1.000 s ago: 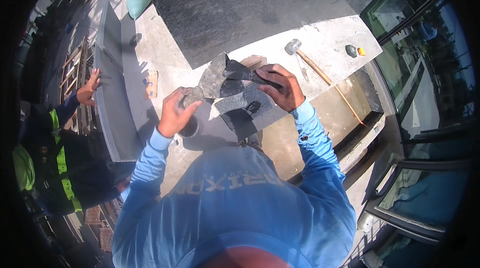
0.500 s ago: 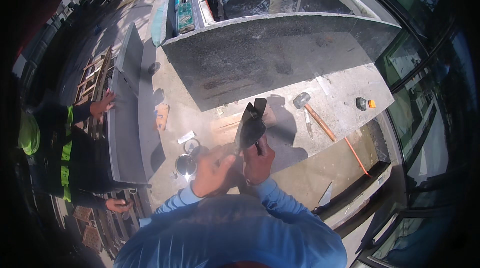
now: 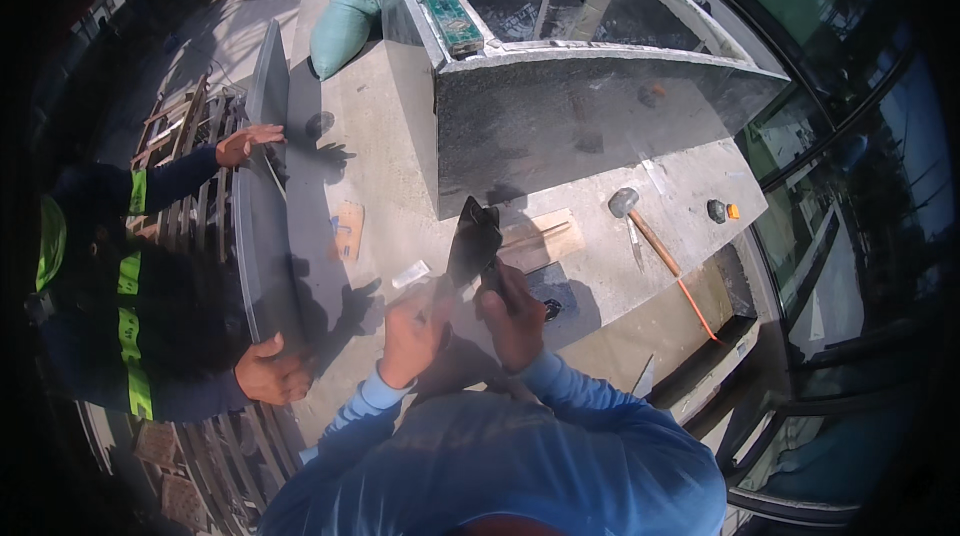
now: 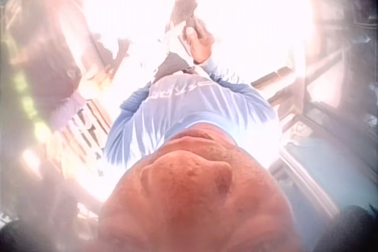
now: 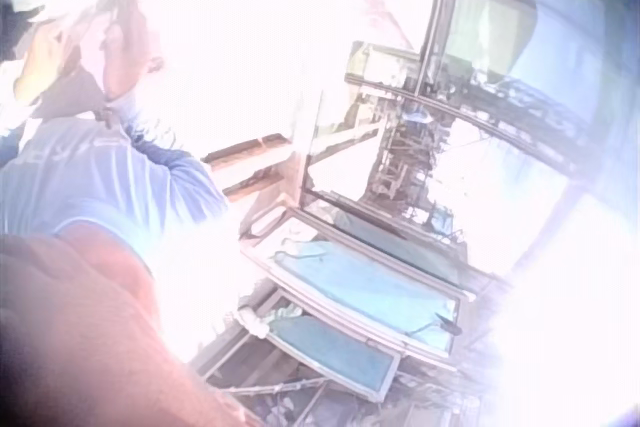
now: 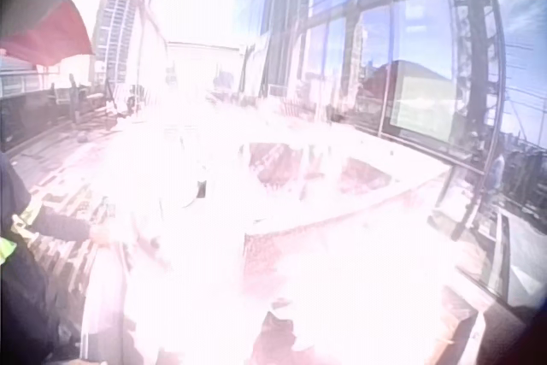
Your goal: The person applies adhesive to a slate tile using a trowel, then positions and secures the tile on a roof surface with a hammer. The person repeats this process for multiple tiles, ensuring each is properly aligned and fixed.
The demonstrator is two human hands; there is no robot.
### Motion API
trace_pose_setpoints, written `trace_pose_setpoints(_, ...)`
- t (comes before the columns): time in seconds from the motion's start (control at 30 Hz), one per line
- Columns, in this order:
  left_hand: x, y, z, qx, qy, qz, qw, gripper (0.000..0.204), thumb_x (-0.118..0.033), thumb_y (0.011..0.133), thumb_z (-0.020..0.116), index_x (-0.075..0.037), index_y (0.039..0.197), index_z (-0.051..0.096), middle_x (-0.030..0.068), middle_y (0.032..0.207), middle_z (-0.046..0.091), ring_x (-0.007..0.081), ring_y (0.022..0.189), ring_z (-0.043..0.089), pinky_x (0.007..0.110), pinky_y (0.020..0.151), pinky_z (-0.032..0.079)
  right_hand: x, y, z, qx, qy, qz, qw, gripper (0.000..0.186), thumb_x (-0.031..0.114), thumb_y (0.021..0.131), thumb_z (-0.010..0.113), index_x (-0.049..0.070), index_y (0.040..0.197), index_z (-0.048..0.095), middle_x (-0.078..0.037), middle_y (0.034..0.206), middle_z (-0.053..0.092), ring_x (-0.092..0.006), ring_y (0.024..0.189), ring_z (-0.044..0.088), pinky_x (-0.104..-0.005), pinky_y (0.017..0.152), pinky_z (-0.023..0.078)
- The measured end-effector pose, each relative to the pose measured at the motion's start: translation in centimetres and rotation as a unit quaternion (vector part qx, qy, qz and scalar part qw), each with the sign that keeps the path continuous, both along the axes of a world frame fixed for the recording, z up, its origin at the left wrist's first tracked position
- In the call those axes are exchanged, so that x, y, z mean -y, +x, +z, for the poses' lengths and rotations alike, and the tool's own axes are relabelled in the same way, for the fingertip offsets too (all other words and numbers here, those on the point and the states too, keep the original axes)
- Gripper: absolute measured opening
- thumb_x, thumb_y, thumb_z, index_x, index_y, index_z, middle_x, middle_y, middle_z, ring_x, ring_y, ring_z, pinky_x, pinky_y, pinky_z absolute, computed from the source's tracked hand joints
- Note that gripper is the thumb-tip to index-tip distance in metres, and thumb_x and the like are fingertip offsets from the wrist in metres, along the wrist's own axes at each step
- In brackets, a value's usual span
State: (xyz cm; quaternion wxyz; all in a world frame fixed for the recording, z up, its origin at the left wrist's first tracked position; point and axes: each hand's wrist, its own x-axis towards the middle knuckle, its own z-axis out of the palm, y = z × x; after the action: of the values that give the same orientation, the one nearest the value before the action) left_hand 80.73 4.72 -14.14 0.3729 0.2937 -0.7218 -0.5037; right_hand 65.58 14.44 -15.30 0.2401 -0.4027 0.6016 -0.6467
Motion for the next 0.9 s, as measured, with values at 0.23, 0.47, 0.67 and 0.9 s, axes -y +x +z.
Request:
trace_pose_setpoints(0.23,7.0,7.1,0.4,0.081,-0.179,0.128,0.972,0.036,-0.018,0.09,0.076,0.007,0.115,0.07,0.0198,0.092,0.068,0.0341,0.079,0.069,0.039,0.069,0.053,0.1,0.3,2.4,-0.025,0.047,-0.065,0.996,0.041,0.015,0.102,0.058,-0.005,0.138,0.059,-0.008,0.09,0.062,-0.0106,0.07,0.055,-0.0247,0.06,0.046)
trace_pose_setpoints(0.47,8.1,5.7,1.7,0.111,-0.289,0.169,0.936,0.033,-0.018,0.087,0.08,0.002,0.112,0.072,0.0167,0.093,0.067,0.0346,0.08,0.069,0.039,0.07,0.054,0.3,-4.4,5.7,-0.178,0.107,0.002,0.978,0.038,0.015,0.105,0.055,-0.004,0.137,0.06,-0.008,0.098,0.068,-0.0077,0.067,0.057,-0.0239,0.056,0.046)
trace_pose_setpoints(0.67,6.5,3.1,2.4,0.13,-0.311,0.207,0.918,0.037,-0.02,0.085,0.082,-0.001,0.114,0.073,0.0158,0.093,0.067,0.0354,0.077,0.069,0.039,0.067,0.055,0.6,-5.5,5.8,0.105,0.094,0.121,0.983,0.035,0.02,0.109,0.047,-0.006,0.13,0.061,-0.009,0.092,0.072,-0.0084,0.057,0.057,-0.0241,0.048,0.043)
trace_pose_setpoints(0.9,5.0,2.7,2.7,0.164,-0.363,0.195,0.896,0.044,-0.013,0.08,0.086,-0.001,0.119,0.072,0.0129,0.092,0.067,0.0281,0.071,0.068,0.036,0.062,0.054,3.4,-6.1,1.3,0.127,0.087,0.164,0.974,0.038,0.023,0.111,0.043,-0.006,0.129,0.06,-0.009,0.096,0.069,-0.0093,0.056,0.056,-0.0234,0.045,0.041)
